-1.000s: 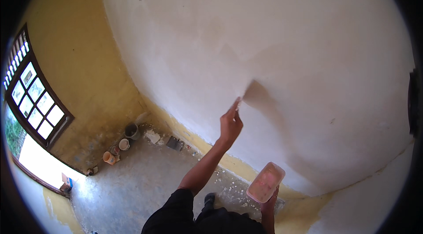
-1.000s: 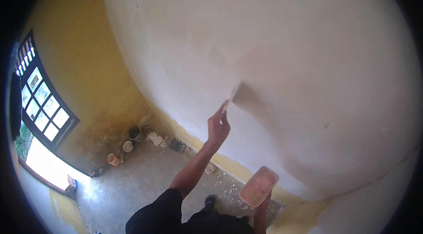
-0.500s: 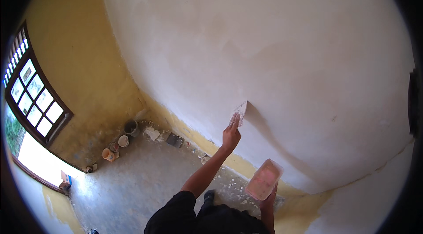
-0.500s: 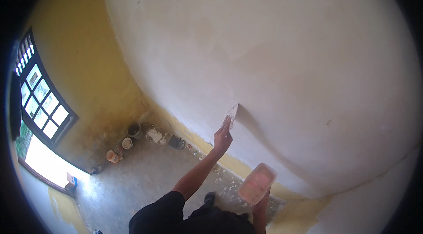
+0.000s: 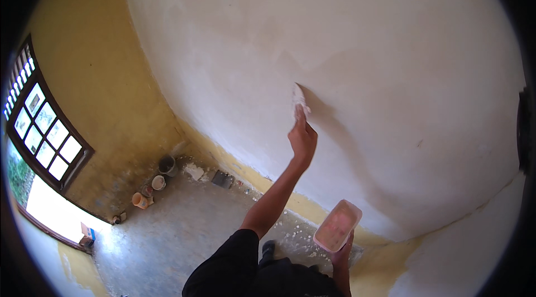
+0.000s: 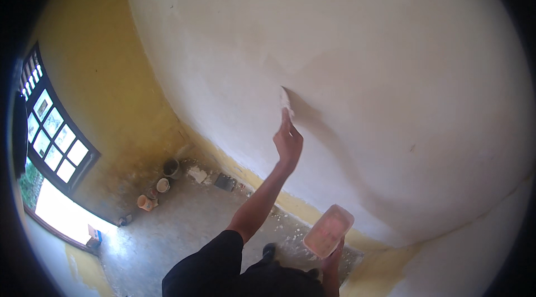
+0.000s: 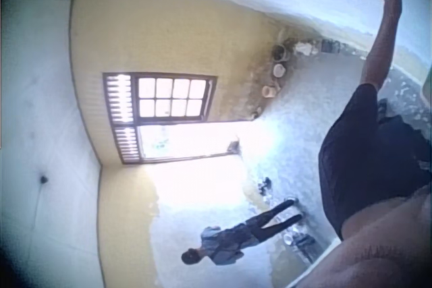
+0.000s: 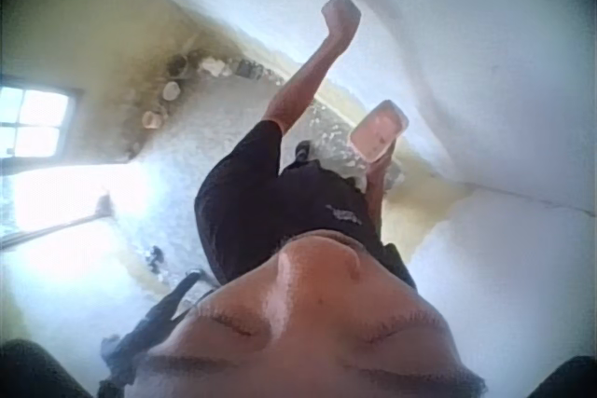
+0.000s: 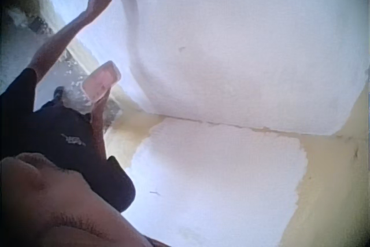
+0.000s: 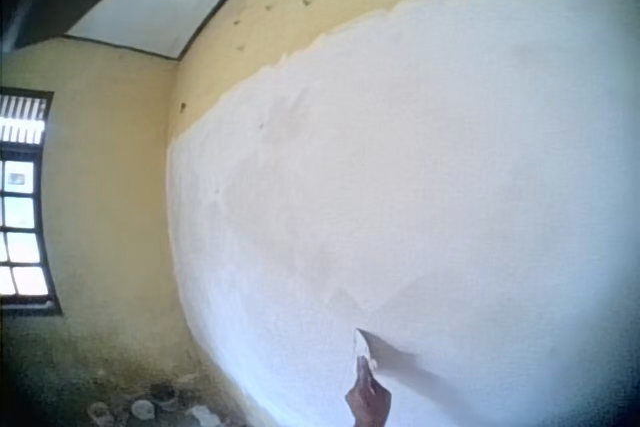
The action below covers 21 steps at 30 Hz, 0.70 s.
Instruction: The person applies plaster to a wall using a putty knife and a plastic container holding the plaster mixture.
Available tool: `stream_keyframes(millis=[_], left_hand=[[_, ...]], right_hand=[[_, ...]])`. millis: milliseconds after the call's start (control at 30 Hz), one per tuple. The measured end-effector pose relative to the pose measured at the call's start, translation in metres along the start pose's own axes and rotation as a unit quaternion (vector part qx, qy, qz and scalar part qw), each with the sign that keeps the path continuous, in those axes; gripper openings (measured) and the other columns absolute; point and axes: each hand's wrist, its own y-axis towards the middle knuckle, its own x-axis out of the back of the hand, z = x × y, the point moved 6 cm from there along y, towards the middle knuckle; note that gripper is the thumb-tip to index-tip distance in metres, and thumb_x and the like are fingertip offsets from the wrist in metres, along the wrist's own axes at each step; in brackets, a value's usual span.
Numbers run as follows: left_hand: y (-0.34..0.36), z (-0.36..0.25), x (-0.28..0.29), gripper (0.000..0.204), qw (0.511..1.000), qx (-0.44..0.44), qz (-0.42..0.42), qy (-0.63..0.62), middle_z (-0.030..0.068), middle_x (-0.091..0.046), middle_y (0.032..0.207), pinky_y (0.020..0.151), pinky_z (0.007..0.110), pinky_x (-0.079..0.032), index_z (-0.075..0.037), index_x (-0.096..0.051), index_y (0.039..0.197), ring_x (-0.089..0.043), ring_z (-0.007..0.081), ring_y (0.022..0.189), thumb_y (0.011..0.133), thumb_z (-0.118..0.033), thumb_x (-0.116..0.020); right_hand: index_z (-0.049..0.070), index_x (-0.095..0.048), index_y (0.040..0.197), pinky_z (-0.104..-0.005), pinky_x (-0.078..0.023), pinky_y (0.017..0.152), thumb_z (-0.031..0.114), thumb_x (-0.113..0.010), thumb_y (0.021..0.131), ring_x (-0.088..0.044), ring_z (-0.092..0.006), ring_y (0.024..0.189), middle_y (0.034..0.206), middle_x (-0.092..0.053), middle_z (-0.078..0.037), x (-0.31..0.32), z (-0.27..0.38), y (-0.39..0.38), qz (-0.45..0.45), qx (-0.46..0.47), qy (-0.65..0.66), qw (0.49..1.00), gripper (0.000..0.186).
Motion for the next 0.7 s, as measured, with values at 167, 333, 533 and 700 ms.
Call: stream_keyframes(millis=[167,333,533,700], left_hand=[[-0.057,-0.012,0.033,0.039,0.99,-0.012,0.099,-0.104,0.0211,-0.067,0.108,0.073,0.034,-0.053,0.003,-0.053,0.128,-0.069,0.0328,0.088,0.089,0.005,-0.051],[-0.109,0.023,0.061,0.023,0.83,0.307,0.287,-0.367,0.0059,-0.067,0.1,0.076,0.023,-0.048,0.005,-0.057,0.118,-0.059,0.0083,0.086,0.096,-0.001,-0.053],[-0.141,0.01,0.088,0.016,0.823,0.312,0.369,-0.299,0.0068,-0.068,0.092,0.07,0.025,-0.049,0.004,-0.059,0.109,-0.062,0.0099,0.081,0.094,-0.001,-0.054],[-0.177,-0.032,0.078,0.019,0.87,0.139,0.472,-0.038,0.0252,-0.062,0.073,0.063,0.041,-0.05,0.004,-0.06,0.099,-0.066,0.0339,0.067,0.086,-0.01,-0.058]], right_hand=[[0.008,-0.032,0.143,-0.0422,-0.044,0.103,0.034,-0.032,0.104,-0.047,-0.0252,0.126,0.139,-0.043,-0.012,0.0,0.008,0.005,-0.001,0.042,-0.062,0.997,0.047],[0.005,-0.035,0.141,-0.0419,-0.043,0.104,0.037,-0.034,0.103,-0.05,-0.0256,0.124,0.137,-0.047,-0.011,0.009,-0.003,0.02,-0.03,0.032,-0.065,0.997,0.049],[0.009,-0.039,0.138,-0.0393,-0.043,0.104,0.042,-0.039,0.101,-0.054,-0.0237,0.12,0.133,-0.052,-0.009,-0.01,-0.02,0.038,-0.072,-0.081,0.135,0.985,0.05],[0.01,-0.039,0.139,-0.0392,-0.042,0.104,0.04,-0.038,0.102,-0.053,-0.0231,0.121,0.133,-0.052,-0.009,-0.024,-0.01,0.038,-0.052,-0.072,0.14,0.986,0.048]])
